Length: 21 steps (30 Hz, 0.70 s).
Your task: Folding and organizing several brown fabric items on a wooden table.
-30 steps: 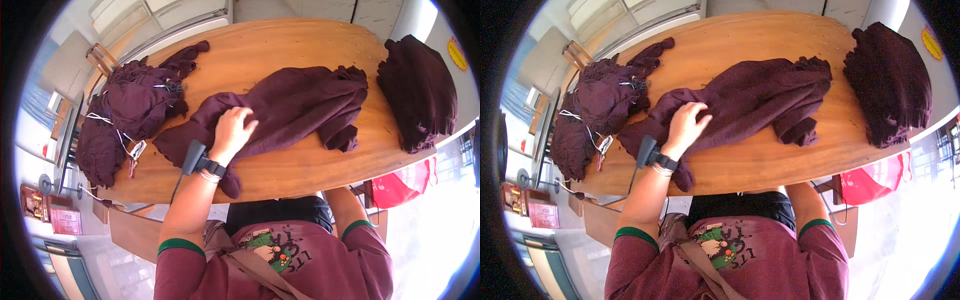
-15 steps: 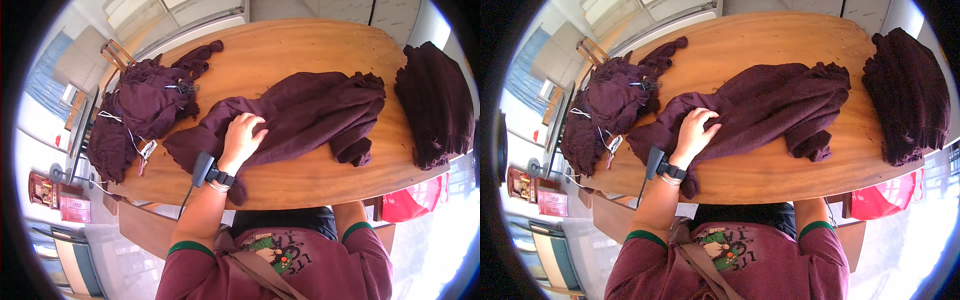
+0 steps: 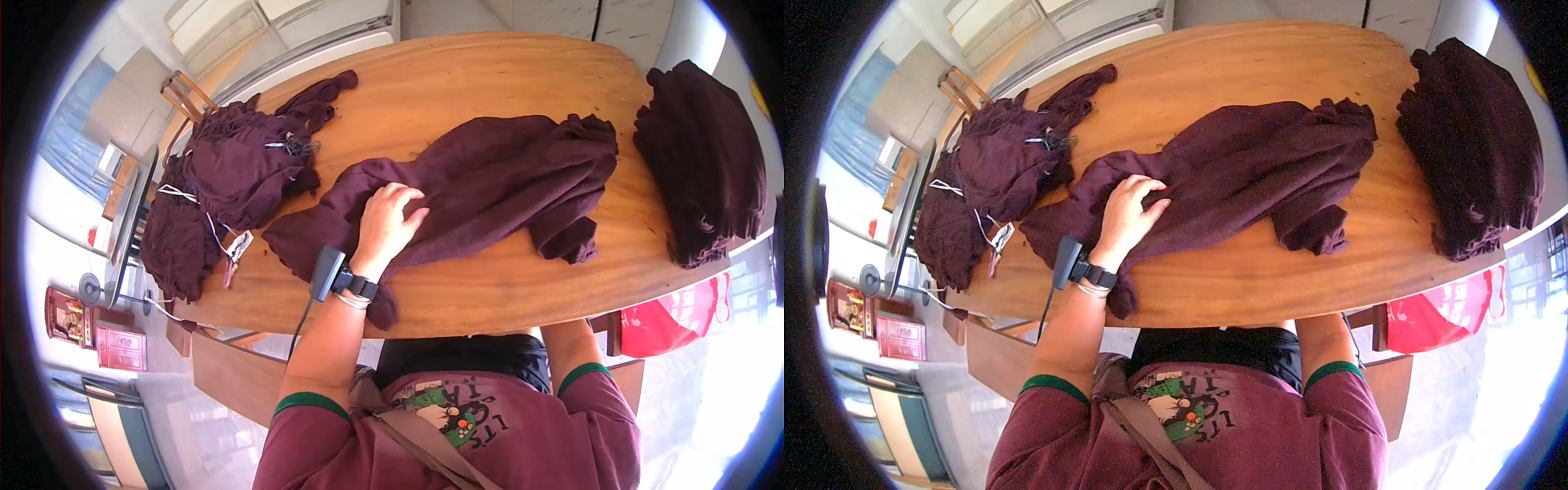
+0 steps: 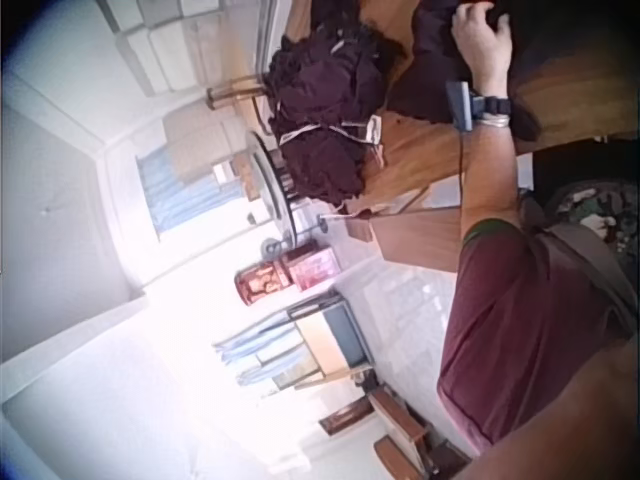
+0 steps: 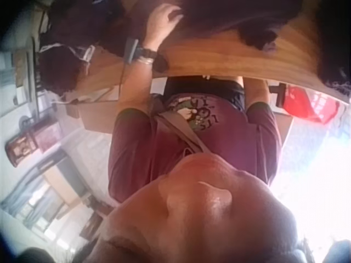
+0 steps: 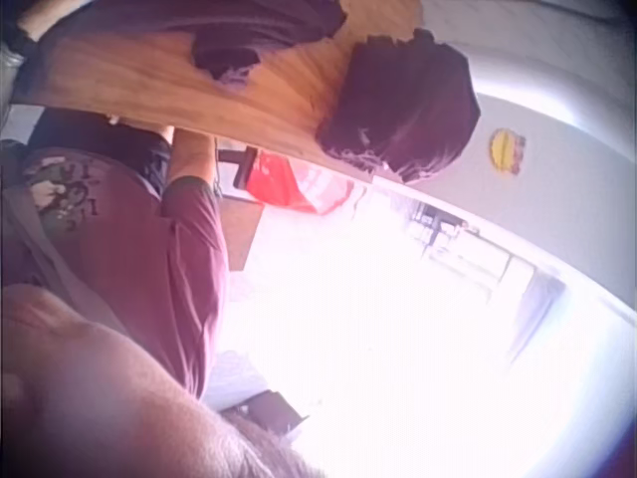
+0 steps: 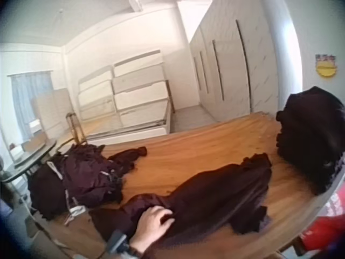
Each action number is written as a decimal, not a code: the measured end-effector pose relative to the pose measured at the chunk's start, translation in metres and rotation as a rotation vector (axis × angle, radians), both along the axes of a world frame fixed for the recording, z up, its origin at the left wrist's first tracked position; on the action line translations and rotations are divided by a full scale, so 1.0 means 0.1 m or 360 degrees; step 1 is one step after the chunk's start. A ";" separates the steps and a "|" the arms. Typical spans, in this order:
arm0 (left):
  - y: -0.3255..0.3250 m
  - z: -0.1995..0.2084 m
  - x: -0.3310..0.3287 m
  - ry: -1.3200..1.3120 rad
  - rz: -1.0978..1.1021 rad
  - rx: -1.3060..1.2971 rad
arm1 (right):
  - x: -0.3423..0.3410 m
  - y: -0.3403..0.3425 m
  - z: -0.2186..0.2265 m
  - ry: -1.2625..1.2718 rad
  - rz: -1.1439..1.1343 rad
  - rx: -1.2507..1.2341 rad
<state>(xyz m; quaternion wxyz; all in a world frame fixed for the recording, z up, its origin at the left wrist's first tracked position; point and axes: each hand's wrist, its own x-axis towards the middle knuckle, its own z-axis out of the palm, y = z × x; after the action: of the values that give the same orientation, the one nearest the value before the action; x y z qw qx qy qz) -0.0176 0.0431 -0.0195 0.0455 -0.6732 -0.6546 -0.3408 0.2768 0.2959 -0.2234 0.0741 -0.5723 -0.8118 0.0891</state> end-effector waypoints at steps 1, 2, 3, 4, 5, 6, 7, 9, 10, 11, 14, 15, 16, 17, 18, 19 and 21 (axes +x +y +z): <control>0.00 0.02 0.00 0.0023 0.0010 -0.0007 | 0.03 -0.11 -0.01 0.0022 0.0040 0.0017; 0.05 -0.01 0.01 0.0029 -0.0018 -0.0015 | 0.11 -0.22 -0.10 0.0019 0.0053 0.0005; 0.02 0.00 -0.01 0.0037 -0.0015 0.0020 | 0.06 -0.34 -0.10 0.0035 0.0121 0.0007; -0.01 0.00 -0.02 0.0022 0.0006 0.0041 | 0.03 -0.48 -0.10 0.0042 0.0190 0.0009; -0.01 0.00 -0.03 0.0009 0.0006 0.0059 | 0.05 -0.67 -0.11 0.0065 0.0258 -0.0004; 0.03 0.00 -0.01 -0.0046 -0.0026 0.0055 | 0.15 -0.81 -0.13 0.0072 0.0278 -0.0013; 0.02 0.01 -0.01 -0.0080 -0.0006 0.0032 | 0.15 -0.99 -0.14 0.0098 0.0363 -0.0033; 0.02 0.00 0.01 -0.0179 -0.0013 0.0069 | 0.21 -1.32 -0.13 0.0142 0.0471 -0.0065; -0.01 0.01 0.00 -0.0268 0.0033 0.0057 | 0.23 -1.52 -0.11 0.0177 0.0559 -0.0102; -0.01 0.00 -0.02 -0.0317 0.0064 0.0093 | 0.23 -1.68 -0.08 0.0202 0.0626 -0.0136; 0.01 -0.05 -0.09 -0.0626 0.0044 0.0194 | 0.33 -2.13 0.04 0.0254 0.0804 -0.0243; 0.04 -0.05 -0.12 -0.0641 0.0044 0.0163 | 0.40 -2.28 0.09 0.0266 0.0840 -0.0292; 0.04 -0.02 -0.14 -0.0660 0.0029 0.0160 | 0.46 -2.41 0.17 0.0271 0.0893 -0.0345; 0.03 0.00 -0.15 -0.0679 0.0016 0.0157 | 0.53 -2.54 0.26 0.0263 0.0936 -0.0405; 0.04 0.03 -0.16 -0.0670 -0.0004 0.0138 | 0.60 -2.62 0.36 0.0263 0.0952 -0.0447; 0.01 0.05 -0.18 -0.0668 -0.0005 0.0145 | 0.58 -2.67 0.53 0.0263 0.0953 -0.0440; -0.05 0.09 -0.20 -0.0573 -0.0004 0.0163 | 0.65 -2.78 1.00 -0.0154 0.1097 -0.1027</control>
<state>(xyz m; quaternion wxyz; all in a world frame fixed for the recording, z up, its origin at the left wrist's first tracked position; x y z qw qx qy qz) -0.0376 0.0377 -0.0106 -0.0385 -0.5990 -0.6330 -0.4888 0.3420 0.0180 -0.1232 -0.1793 -0.2667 -0.8878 0.3293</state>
